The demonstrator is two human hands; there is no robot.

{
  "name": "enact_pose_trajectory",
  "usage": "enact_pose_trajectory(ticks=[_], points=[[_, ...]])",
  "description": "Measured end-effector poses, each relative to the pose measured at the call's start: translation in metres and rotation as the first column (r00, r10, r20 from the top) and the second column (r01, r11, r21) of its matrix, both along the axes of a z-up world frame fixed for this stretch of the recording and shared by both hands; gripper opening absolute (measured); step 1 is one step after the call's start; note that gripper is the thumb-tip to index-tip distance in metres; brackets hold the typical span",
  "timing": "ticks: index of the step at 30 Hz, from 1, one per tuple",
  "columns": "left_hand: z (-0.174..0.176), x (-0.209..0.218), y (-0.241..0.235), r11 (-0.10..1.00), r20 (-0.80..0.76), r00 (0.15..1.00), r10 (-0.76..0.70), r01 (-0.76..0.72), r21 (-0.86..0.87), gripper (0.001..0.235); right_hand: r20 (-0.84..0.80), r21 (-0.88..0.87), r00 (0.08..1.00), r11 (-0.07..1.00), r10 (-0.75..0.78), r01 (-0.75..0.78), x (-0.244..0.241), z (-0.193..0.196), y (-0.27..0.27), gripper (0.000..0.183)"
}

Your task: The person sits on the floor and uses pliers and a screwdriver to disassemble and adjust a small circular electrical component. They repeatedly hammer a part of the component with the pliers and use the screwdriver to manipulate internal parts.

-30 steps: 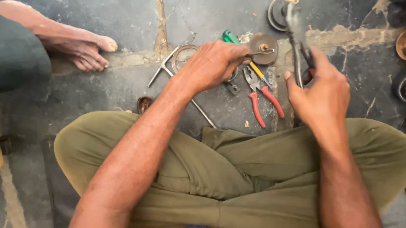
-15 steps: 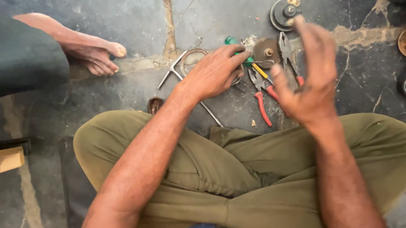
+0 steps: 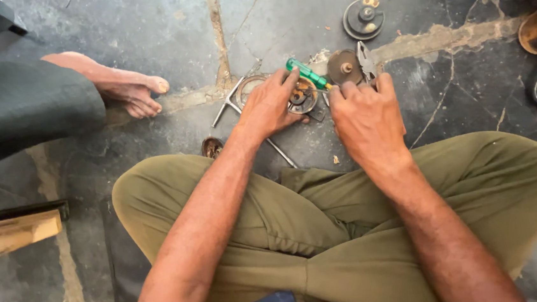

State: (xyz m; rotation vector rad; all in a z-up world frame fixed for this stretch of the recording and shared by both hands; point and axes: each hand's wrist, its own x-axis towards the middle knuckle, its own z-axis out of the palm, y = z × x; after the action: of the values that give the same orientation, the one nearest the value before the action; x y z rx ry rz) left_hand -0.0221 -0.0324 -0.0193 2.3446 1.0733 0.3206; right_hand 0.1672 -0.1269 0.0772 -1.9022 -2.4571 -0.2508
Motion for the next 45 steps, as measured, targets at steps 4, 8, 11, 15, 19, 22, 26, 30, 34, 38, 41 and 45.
enact_pose_trajectory(ticks=[4,8,11,15,19,22,26,30,34,38,41,45], points=[[-0.004,-0.003,0.001,0.999,0.029,0.999,0.034,-0.033,-0.017,0.1,0.051,-0.085,0.998,0.996,-0.025,0.029,0.003,-0.017,-0.002,0.004],[-0.004,-0.002,0.002,0.997,0.003,0.998,0.056,-0.056,-0.047,0.099,0.019,-0.188,0.999,0.981,-0.038,0.04,0.011,-0.036,-0.007,0.015],[0.0,0.0,0.006,0.995,0.008,0.998,0.065,-0.064,-0.078,0.098,0.015,-0.202,0.998,0.977,-0.063,0.065,0.013,-0.054,-0.011,0.017],[0.004,0.001,0.007,0.992,-0.03,0.997,0.071,-0.073,-0.106,0.094,0.067,-0.254,0.997,0.966,-0.03,0.046,0.011,-0.082,-0.018,0.008],[0.001,0.003,0.008,0.989,-0.05,0.996,0.074,-0.079,-0.122,0.093,0.166,-0.224,0.986,0.974,0.013,0.025,-0.01,-0.103,-0.031,0.009],[-0.002,0.0,0.007,0.996,-0.025,0.998,0.049,-0.051,-0.071,0.09,0.193,-0.134,0.981,0.989,-0.029,0.056,-0.036,-0.109,-0.041,0.018],[-0.011,-0.002,0.003,0.999,-0.02,1.0,0.019,-0.02,-0.044,0.093,-0.051,-0.297,0.988,0.947,-0.146,0.125,-0.036,-0.104,-0.044,0.012],[-0.022,0.001,0.002,0.993,0.128,0.988,0.089,-0.078,-0.084,0.111,-0.345,-0.413,0.877,0.893,-0.333,0.177,-0.011,-0.087,-0.037,0.017],[-0.025,0.0,0.013,0.939,0.299,0.917,0.263,-0.171,-0.299,0.118,-0.541,-0.362,0.742,0.906,-0.396,0.219,0.001,-0.06,-0.028,0.022],[-0.024,-0.005,0.018,0.941,0.175,0.95,0.259,-0.207,-0.268,0.076,-0.679,-0.397,0.592,0.896,-0.434,0.202,0.012,-0.031,-0.016,0.023],[-0.032,-0.003,0.015,0.916,0.229,0.919,0.322,-0.241,-0.322,0.058,-0.689,-0.512,0.539,0.852,-0.484,0.109,0.019,-0.023,-0.012,0.025],[-0.045,0.001,0.014,0.885,0.184,0.928,0.324,-0.228,-0.407,0.051,-0.66,-0.602,0.517,0.795,-0.545,0.07,0.02,-0.02,-0.01,0.025]])
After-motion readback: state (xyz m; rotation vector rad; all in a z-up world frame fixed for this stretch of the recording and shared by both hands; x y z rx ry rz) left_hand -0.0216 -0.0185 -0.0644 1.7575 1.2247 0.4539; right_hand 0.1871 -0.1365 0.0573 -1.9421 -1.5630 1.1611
